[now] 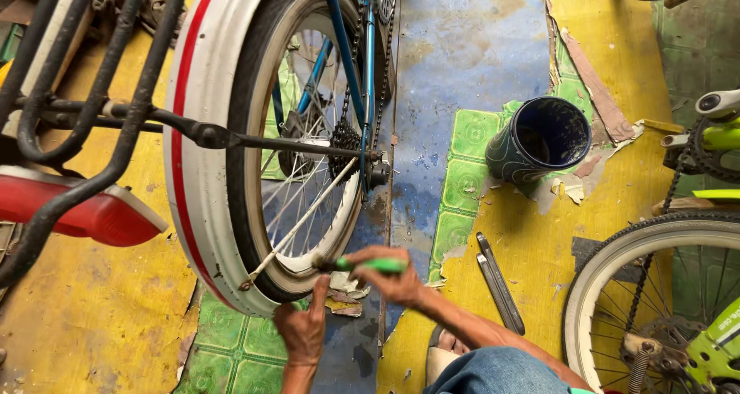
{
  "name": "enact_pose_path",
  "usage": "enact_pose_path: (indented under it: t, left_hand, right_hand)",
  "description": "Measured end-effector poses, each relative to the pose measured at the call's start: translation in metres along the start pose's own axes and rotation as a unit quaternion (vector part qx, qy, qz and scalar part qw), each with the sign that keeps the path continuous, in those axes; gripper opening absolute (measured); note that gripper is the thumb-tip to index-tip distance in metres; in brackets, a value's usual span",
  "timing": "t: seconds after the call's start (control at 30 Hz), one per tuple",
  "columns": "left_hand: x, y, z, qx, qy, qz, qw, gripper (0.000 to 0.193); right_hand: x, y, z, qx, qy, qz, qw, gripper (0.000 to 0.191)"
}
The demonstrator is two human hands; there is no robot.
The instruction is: The person removes the tire from the rim using tire levers, then uses a brush to apply a substance to the rim. The person continues to work on the tire and rim with tire levers.
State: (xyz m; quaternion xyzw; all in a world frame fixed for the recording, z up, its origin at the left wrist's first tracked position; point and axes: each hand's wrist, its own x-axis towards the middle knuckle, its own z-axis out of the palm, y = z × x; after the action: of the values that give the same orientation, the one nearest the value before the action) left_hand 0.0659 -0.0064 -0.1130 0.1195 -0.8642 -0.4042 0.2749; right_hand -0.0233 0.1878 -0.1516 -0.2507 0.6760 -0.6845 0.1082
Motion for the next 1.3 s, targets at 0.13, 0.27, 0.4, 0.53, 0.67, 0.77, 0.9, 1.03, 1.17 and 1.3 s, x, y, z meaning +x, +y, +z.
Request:
enact_pose_path:
  t: [0.13, 0.27, 0.4, 0.53, 0.67, 0.77, 0.9, 1.03, 1.17, 1.3]
  left_hand:
    - [-0.002, 0.000, 0.005, 0.022, -0.013, -0.179, 0.983, 0.043]
    - [0.002, 0.006, -0.010, -0.030, 0.034, -0.137, 0.989, 0.044]
    - [0.001, 0.004, -0.005, -0.066, 0.039, -0.044, 0.996, 0.053]
    - [-0.003, -0.006, 0.003, 0.078, -0.048, -0.052, 0.994, 0.032]
    - [-0.003, -0.008, -0.012, 0.045, 0.011, -0.059, 0.997, 0.036]
    - [-0.002, -0.006, -0.019, -0.067, 0.037, -0.078, 0.994, 0.046]
    - [-0.007, -0.014, -0.002, -0.028, -0.062, -0.138, 0.988, 0.043]
    - [-0.015, -0.028, 0.017, -0.104, -0.079, -0.157, 0.979, 0.037]
    - [-0.014, -0.034, 0.024, -0.168, -0.084, -0.197, 0.962, 0.041]
    - [-0.019, -0.037, 0.027, -0.107, -0.065, -0.154, 0.980, 0.038]
  right_hand:
    - [0.037, 0.030, -0.026, -0.014, 0.126, 0.127, 0.984, 0.021]
    - [0.041, 0.030, -0.037, -0.165, 0.159, 0.104, 0.968, 0.020]
    - [0.000, 0.004, -0.007, 0.021, -0.018, -0.013, 1.000, 0.016]
    - [0.027, 0.019, -0.020, -0.002, 0.021, -0.033, 0.999, 0.019]
    - [0.040, 0.028, -0.038, -0.110, 0.128, 0.028, 0.985, 0.017]
    - [0.016, 0.012, -0.020, 0.012, 0.019, -0.006, 1.000, 0.013]
    - [0.024, 0.003, -0.007, 0.062, 0.054, 0.124, 0.989, 0.018]
    - [0.053, -0.011, -0.042, -0.061, 0.165, 0.169, 0.970, 0.019]
    - [0.031, -0.071, -0.124, -0.307, 0.265, -0.085, 0.910, 0.005]
    - [0.017, -0.101, -0.243, -0.522, 0.360, -0.149, 0.759, 0.012]
